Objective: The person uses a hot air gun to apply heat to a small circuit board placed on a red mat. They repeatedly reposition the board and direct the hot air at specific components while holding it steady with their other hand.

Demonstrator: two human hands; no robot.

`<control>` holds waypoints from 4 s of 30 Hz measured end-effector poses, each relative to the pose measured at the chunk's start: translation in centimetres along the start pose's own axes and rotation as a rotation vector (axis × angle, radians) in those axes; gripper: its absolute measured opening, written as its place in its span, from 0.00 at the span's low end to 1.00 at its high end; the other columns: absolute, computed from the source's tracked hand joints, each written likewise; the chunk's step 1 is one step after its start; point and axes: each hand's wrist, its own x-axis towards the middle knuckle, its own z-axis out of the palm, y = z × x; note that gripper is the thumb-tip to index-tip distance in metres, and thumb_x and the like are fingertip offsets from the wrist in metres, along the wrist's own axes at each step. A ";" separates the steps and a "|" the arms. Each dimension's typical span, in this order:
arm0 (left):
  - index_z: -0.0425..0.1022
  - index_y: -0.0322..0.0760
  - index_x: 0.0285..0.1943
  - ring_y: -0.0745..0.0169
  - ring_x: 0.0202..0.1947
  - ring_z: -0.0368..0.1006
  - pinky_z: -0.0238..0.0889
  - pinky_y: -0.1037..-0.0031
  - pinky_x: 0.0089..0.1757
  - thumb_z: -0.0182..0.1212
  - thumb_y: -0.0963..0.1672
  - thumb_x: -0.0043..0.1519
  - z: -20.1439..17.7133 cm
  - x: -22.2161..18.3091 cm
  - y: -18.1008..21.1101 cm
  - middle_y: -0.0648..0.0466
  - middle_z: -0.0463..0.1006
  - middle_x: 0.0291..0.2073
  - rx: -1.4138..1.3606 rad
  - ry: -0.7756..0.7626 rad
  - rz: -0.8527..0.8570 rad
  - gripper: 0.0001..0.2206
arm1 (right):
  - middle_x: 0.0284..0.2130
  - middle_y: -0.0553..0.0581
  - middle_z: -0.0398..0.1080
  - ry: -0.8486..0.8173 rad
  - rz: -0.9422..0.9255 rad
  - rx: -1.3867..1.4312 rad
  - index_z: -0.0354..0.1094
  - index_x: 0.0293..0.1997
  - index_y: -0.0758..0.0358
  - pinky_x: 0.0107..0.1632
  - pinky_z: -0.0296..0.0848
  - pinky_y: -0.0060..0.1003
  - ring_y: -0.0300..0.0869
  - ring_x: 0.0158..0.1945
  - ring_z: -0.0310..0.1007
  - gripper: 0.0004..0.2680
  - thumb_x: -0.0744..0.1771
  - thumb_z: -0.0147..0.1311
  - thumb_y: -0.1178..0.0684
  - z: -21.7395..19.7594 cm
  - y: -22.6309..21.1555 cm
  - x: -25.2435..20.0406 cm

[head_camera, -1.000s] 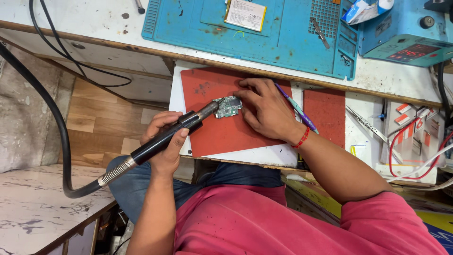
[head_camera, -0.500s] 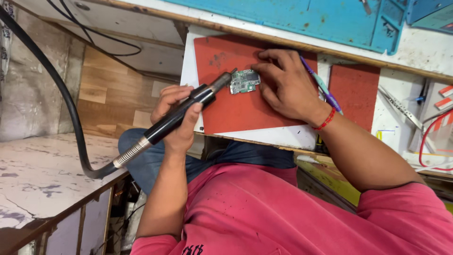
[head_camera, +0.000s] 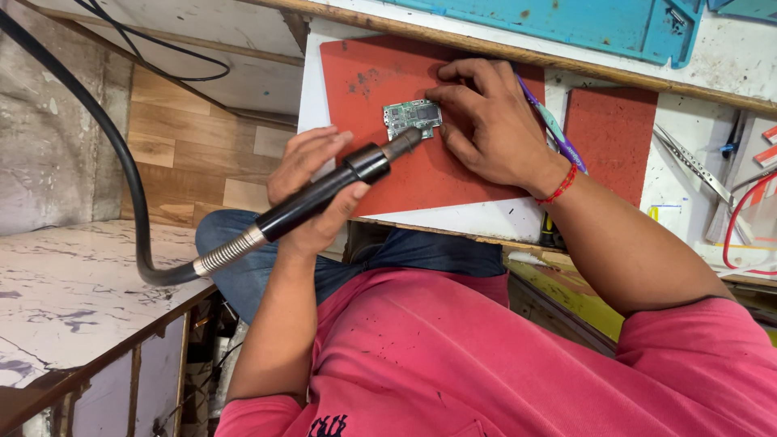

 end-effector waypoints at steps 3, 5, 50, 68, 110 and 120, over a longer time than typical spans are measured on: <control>0.76 0.33 0.57 0.47 0.59 0.75 0.68 0.62 0.61 0.72 0.47 0.64 0.2 -0.1 -0.3 0.45 0.81 0.54 -0.036 0.060 -0.045 0.18 | 0.60 0.59 0.64 -0.010 0.011 0.010 0.72 0.59 0.61 0.64 0.65 0.48 0.54 0.59 0.62 0.15 0.65 0.61 0.58 0.0 0.2 0.1; 0.76 0.33 0.56 0.47 0.59 0.75 0.68 0.62 0.61 0.73 0.48 0.64 0.2 0.0 -0.5 0.45 0.81 0.53 -0.024 0.075 -0.055 0.18 | 0.60 0.59 0.64 -0.014 0.017 0.023 0.72 0.59 0.61 0.64 0.65 0.48 0.54 0.59 0.62 0.15 0.65 0.61 0.58 -0.1 0.3 0.1; 0.76 0.31 0.52 0.51 0.57 0.71 0.65 0.63 0.60 0.69 0.47 0.65 0.4 -0.7 -0.5 0.47 0.77 0.52 0.029 0.173 -0.060 0.16 | 0.73 0.68 0.50 0.016 -0.083 0.117 0.50 0.76 0.64 0.73 0.61 0.52 0.62 0.72 0.54 0.28 0.68 0.64 0.57 0.2 -1.2 -0.5; 0.75 0.33 0.49 0.55 0.52 0.75 0.68 0.65 0.58 0.71 0.46 0.63 0.3 -0.7 -0.8 0.50 0.80 0.46 -0.102 0.150 -0.027 0.14 | 0.64 0.65 0.59 0.012 0.007 0.124 0.67 0.64 0.65 0.68 0.64 0.48 0.58 0.67 0.59 0.19 0.66 0.64 0.60 0.6 -0.9 -0.2; 0.74 0.33 0.50 0.55 0.52 0.75 0.70 0.69 0.55 0.72 0.43 0.64 0.3 -1.1 -0.6 0.48 0.78 0.46 -0.071 0.234 -0.071 0.12 | 0.61 0.64 0.62 -0.023 -0.007 0.036 0.70 0.58 0.67 0.67 0.63 0.49 0.58 0.64 0.61 0.14 0.66 0.62 0.60 0.5 -0.6 -0.1; 0.74 0.35 0.48 0.56 0.49 0.75 0.70 0.68 0.54 0.75 0.44 0.61 0.5 -0.4 -0.7 0.49 0.80 0.47 0.005 0.129 -0.022 0.14 | 0.61 0.64 0.62 0.007 0.027 0.043 0.70 0.58 0.67 0.67 0.63 0.49 0.58 0.64 0.61 0.15 0.66 0.63 0.59 0.4 -0.7 -0.2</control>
